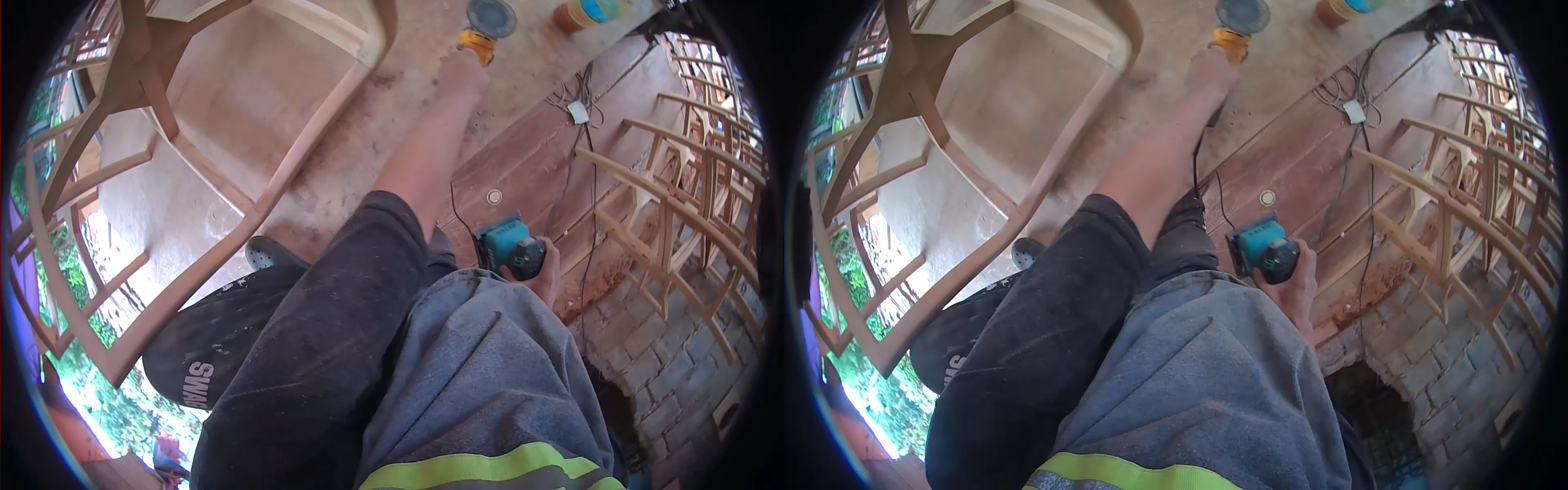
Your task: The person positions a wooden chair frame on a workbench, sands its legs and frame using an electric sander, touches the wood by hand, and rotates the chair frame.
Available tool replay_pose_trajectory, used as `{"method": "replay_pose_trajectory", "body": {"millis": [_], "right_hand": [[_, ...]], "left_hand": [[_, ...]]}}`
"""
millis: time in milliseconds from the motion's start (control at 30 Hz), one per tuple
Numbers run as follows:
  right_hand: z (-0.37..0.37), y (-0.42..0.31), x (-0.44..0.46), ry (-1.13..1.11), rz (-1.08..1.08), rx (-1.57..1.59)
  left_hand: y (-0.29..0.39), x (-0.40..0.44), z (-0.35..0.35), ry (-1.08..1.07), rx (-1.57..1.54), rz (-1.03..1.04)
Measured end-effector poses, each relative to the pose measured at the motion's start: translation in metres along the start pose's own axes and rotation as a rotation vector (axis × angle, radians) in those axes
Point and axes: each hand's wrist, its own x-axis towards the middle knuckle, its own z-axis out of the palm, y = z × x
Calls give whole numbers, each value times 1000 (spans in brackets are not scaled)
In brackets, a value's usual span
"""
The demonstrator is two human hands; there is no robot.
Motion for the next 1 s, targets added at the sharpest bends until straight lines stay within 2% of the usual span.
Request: {"method": "replay_pose_trajectory", "body": {"millis": [100, 167, 267, 333, 400, 467, 633, 733, 900, 1000], "right_hand": [[-1, -20, 5, -20, -180, 63], [2, -35, 13, -61, -260, 65], [6, -64, 25, -27, -397, 134], [11, -79, 31, -30, -495, 176], [15, -94, 35, -24, -544, 181], [18, -108, 40, -13, -615, 194], [25, -134, 45, 28, -649, 248], [27, -147, 46, 71, -669, 269], [37, -166, 40, 94, -655, 298], [53, -173, 42, 67, -644, 309]], "left_hand": [[-14, -18, -16, -49, 107, 128], [-20, -59, -54, -17, 70, 292], [-7, -157, -135, -303, -492, 277], [-8, -212, -174, -378, -503, 324], [-5, -263, -198, -358, -533, 341], [-4, -288, -207, -183, -484, 403], [-17, -300, -217, 12, -409, 418], [-17, -301, -225, 29, -429, 428], [-21, -298, -232, 82, -272, 607], [-44, -288, -238, 27, -265, 571]]}}
